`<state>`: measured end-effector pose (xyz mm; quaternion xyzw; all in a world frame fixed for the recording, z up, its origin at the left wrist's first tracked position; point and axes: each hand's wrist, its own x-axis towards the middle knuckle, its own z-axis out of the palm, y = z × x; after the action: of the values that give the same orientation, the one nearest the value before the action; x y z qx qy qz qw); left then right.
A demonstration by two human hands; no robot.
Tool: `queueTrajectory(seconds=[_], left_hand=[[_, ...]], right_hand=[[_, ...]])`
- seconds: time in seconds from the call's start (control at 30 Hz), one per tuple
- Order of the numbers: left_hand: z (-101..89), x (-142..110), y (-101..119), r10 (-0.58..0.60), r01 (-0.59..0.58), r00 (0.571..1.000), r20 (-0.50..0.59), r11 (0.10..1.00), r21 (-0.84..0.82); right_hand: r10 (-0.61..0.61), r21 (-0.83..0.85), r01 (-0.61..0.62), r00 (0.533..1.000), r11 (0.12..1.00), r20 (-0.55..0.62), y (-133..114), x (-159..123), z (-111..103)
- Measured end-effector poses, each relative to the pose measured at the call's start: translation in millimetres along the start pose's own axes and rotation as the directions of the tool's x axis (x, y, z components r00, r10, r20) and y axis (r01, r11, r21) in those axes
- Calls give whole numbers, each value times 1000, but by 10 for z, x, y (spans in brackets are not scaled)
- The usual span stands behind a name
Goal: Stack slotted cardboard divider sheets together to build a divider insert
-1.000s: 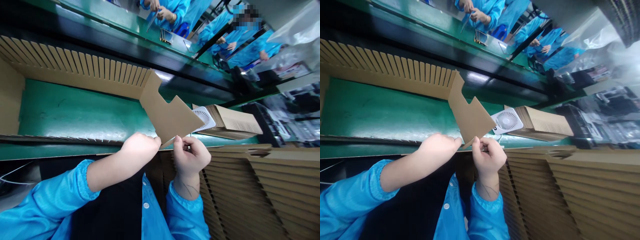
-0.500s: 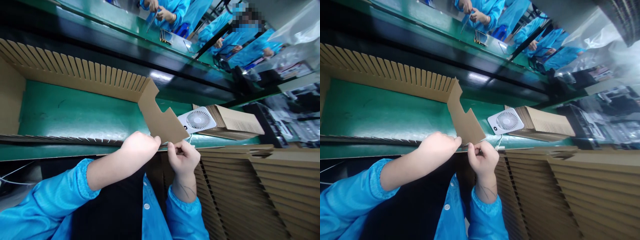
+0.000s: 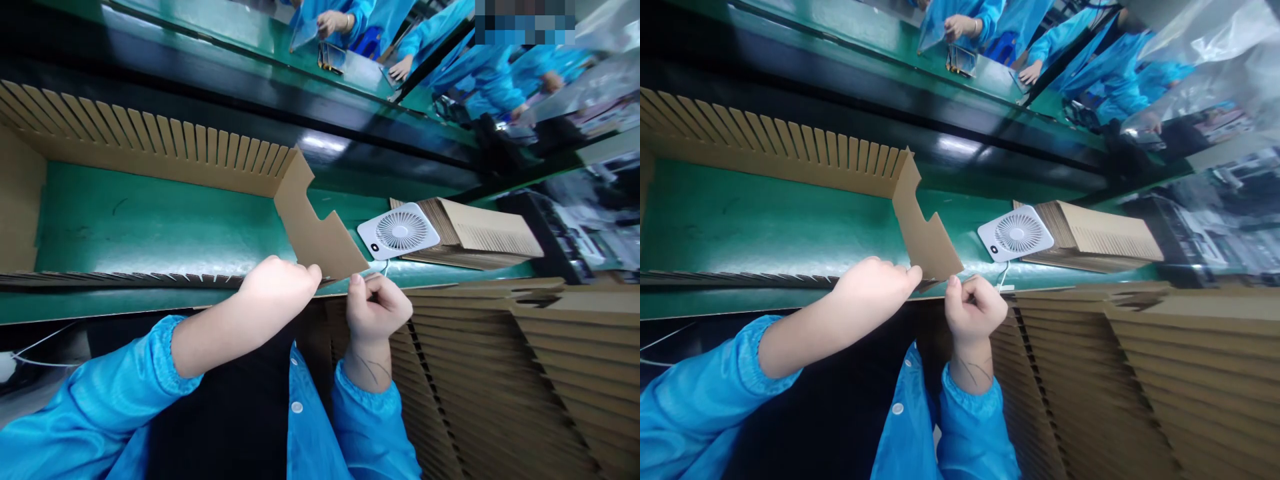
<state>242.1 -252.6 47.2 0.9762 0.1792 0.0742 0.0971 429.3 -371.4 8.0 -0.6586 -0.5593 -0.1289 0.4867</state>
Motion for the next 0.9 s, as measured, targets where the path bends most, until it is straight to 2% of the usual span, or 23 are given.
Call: queueTrajectory(seconds=[0.07, 0.1, 0.2, 0.3, 0.43, 0.5, 0.63, 0.73, 0.8, 0.83, 0.9], left_hand=[[-29, 5, 1, 3, -3, 1000, 20, 1000, 9], [-44, 8, 2, 5, -5, 999, 34, 1000, 14], [-66, 8, 10, 8, -9, 998, 64, 1000, 17], [-55, -4, 25, 4, -4, 999, 38, 1000, 7], [-21, -8, 25, -5, 5, 1000, 5, 1000, 24], [10, 13, 16, -5, 5, 1000, 19, 1000, 15], [120, 52, 66, -15, 15, 1000, 14, 1000, -2], [144, -27, 199, -9, 10, 999, -31, 1000, 21], [42, -184, 263, 49, -46, 989, -138, 999, 27], [-51, -302, 259, 95, -92, 970, -222, 995, 23], [-287, -623, 134, 174, -189, 903, -393, 982, 0]], right_hand=[[108, 30, -108, 994, 994, -21, 30, -36, 21], [125, 26, -125, 992, 992, -12, 39, -49, 32], [80, 99, -77, 997, 992, -19, 44, -39, 51], [38, 157, -31, 998, 987, -44, 34, 46, 58], [-116, -4, 117, 989, 993, 96, 4, 137, 75], [-106, -19, 110, 984, 994, 144, -7, 125, 62], [-18, 23, 13, 971, 1000, 238, 46, 41, -43], [86, 100, -111, 971, 989, 223, 210, 23, -46], [237, 222, -278, 952, 935, 195, 373, 45, 68], [317, 288, -369, 924, 883, 212, 458, 60, 157], [437, 374, -530, 845, 761, 309, 599, 70, 360]])
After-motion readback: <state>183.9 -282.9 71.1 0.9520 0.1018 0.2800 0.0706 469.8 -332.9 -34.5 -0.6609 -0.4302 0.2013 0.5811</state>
